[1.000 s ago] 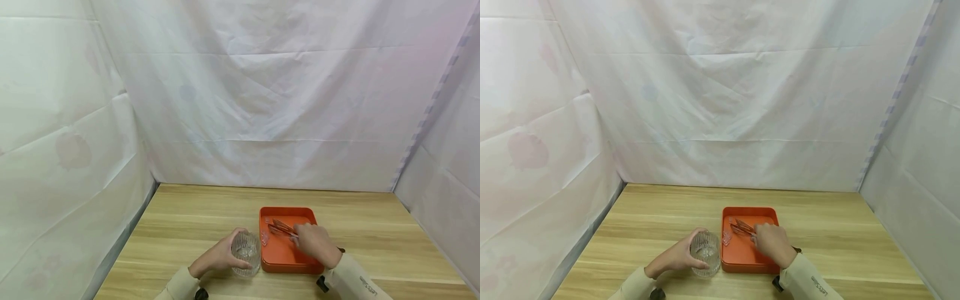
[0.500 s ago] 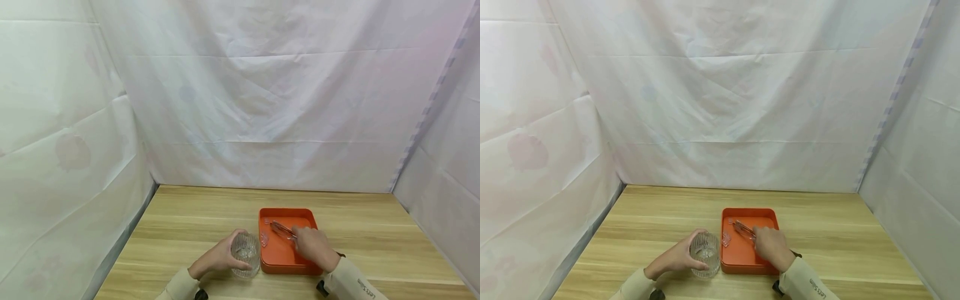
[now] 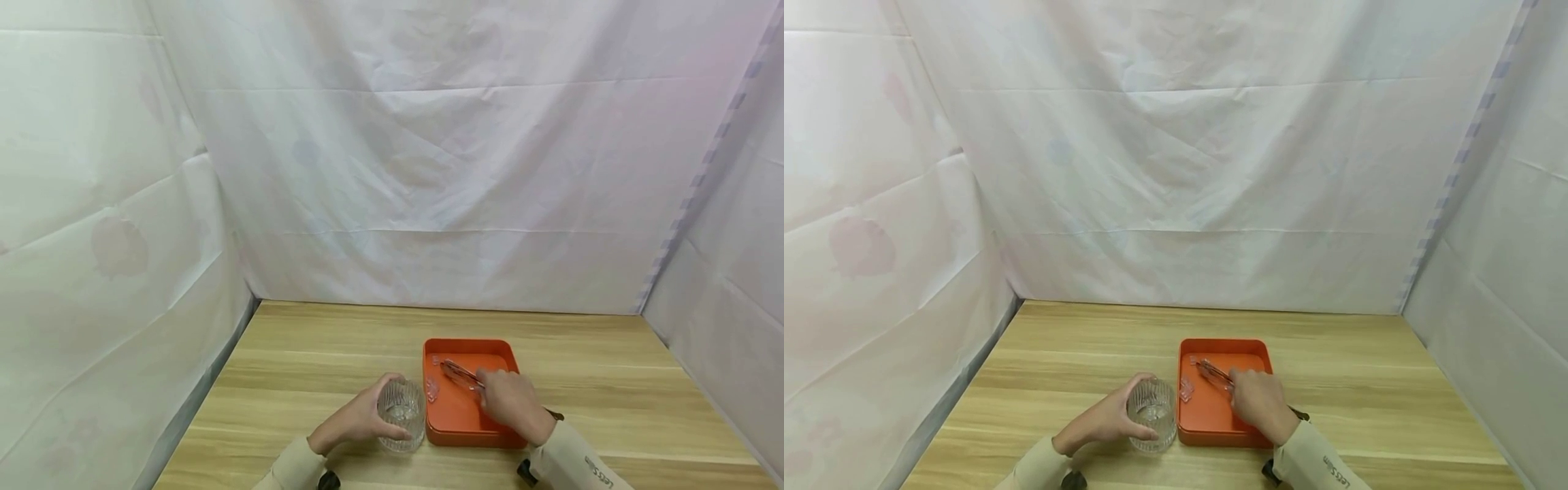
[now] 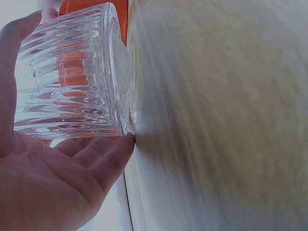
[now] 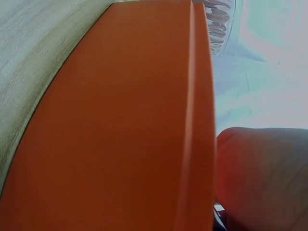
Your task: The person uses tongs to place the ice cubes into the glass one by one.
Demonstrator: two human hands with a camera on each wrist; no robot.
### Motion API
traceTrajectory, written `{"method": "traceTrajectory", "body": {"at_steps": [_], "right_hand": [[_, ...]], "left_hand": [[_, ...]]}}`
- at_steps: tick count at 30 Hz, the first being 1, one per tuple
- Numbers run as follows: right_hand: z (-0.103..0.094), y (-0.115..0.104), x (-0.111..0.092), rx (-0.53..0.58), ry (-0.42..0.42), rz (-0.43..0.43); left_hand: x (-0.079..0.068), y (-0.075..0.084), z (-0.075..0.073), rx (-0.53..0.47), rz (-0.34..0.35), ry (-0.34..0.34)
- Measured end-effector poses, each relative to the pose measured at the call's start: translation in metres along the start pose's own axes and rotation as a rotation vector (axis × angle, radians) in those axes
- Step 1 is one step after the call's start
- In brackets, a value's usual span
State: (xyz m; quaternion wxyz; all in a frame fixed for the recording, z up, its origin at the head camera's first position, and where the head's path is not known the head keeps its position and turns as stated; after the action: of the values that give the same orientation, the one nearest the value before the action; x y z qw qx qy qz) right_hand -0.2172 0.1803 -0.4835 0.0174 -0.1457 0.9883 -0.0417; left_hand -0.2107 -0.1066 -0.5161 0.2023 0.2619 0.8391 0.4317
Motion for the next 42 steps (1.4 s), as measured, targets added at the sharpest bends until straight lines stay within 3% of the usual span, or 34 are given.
{"method": "traceTrajectory", "body": {"at_steps": [28, 42], "right_hand": [[-0.019, 0.002, -0.006, 0.128, 0.059, -0.029], [-0.031, 0.006, -0.008, 0.128, 0.105, -0.052]], "left_hand": [[0.000, 0.000, 0.001, 0.005, 0.027, -0.004], [0.000, 0.000, 0.001, -0.004, 0.031, 0.000]]}}
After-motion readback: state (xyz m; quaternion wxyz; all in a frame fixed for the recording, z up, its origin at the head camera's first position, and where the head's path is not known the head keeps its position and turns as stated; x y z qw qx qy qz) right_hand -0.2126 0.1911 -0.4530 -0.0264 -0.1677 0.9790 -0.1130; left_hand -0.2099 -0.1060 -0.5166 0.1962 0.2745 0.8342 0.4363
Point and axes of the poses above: each hand's wrist, its own x-axis towards the middle knuckle, its own z-axis out of the palm, y = z × x, the point moved 2 cm from there along x, towards the middle knuckle, and after that the axes turned 7 degrees about -y, right-handed, at the moved point
